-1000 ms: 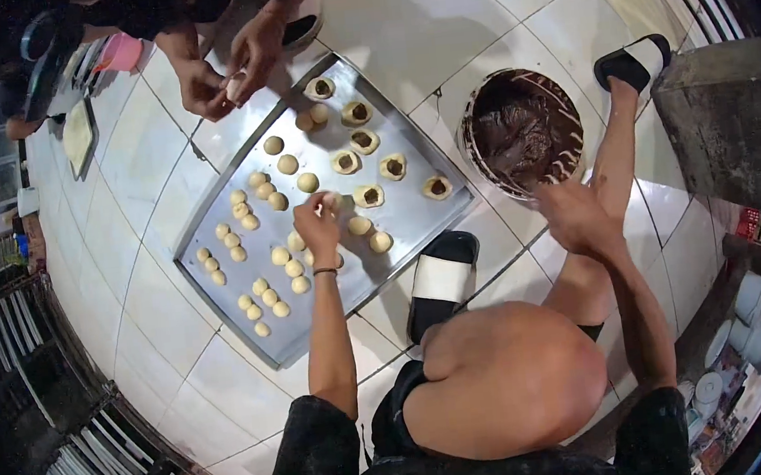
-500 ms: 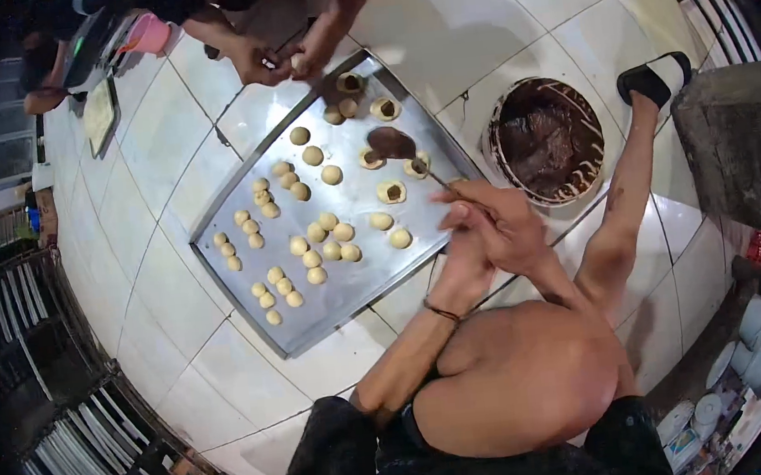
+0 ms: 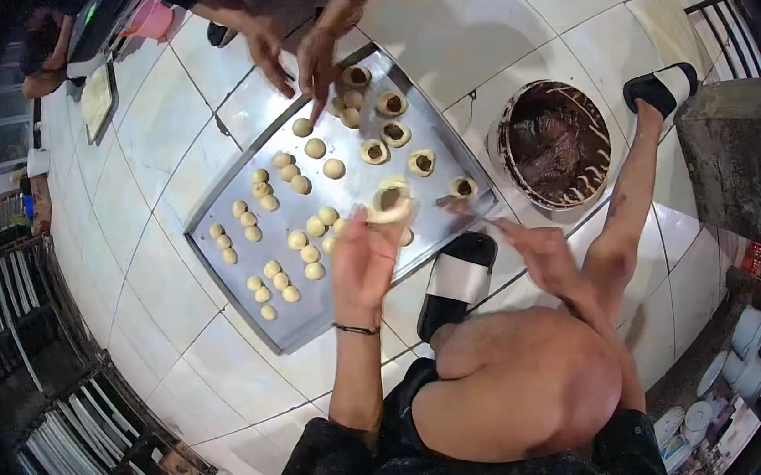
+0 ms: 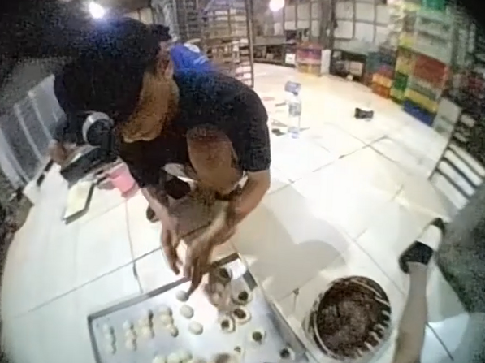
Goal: Manually shaping dough balls and adding a dark filling using a spoon.
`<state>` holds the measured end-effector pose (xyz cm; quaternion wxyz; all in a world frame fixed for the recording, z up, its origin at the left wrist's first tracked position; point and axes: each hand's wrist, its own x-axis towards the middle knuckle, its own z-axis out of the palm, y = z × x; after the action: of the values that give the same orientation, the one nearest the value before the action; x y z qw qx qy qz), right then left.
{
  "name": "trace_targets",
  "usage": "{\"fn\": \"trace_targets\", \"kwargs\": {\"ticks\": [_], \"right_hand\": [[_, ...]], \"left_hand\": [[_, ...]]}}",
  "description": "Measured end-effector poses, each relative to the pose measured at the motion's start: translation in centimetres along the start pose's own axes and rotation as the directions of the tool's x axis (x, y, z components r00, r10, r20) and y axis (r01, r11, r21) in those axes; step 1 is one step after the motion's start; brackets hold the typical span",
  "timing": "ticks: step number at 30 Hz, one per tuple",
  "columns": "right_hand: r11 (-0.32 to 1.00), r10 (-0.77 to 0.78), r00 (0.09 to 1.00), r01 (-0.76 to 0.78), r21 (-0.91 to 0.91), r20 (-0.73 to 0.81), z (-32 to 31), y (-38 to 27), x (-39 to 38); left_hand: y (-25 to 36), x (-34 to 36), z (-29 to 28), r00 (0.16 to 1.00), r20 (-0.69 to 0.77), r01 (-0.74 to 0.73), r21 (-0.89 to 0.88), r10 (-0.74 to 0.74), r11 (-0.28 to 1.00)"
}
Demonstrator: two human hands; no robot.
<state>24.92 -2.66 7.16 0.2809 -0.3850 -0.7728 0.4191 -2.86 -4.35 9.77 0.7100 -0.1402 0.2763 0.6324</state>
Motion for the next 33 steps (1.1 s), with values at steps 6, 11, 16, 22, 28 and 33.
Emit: {"fn": "trace_targets", "kwargs": {"ticks": [6,11,16,22,28,33], "right_hand": [[0.947,0.185,0.972,-0.136,-0.291,0.148,-9.2,3.4,-3.0],[0.793,0.397,0.903,-0.246,-0.557,0.167,-13.8,4.5,0.2],[0.614,0.566,0.803,-0.256,-0.747,0.189,-12.5,1.3,2.8],[0.949,0.214,0.972,-0.231,-0.215,-0.098,-11.9,0.3,-2.7],[0.561,0.483,0.839,-0.516,0.647,0.250,-7.3,-4.8,1.7],[0.857,-0.001,0.995,0.051,0.512,-0.098,0.0,-7.5,8.1]], "left_hand": [[5.6,6.8,-10.4,0.936,-0.186,-0.142,0.582,0.300,0.801],[6.7,11.7,-15.3,0.880,0.224,0.021,0.863,0.419,-0.505],[6.4,15.6,-15.4,0.595,0.664,-0.075,0.606,0.453,-0.792],[7.0,13.7,-10.3,0.692,0.330,-0.237,0.944,0.642,-0.230],[0.4,7.2,-4.1,0.989,0.146,-0.080,0.401,0.022,0.913],[-10.2,2.2,0.8,0.980,0.180,0.013,0.355,-0.082,0.935]]}}
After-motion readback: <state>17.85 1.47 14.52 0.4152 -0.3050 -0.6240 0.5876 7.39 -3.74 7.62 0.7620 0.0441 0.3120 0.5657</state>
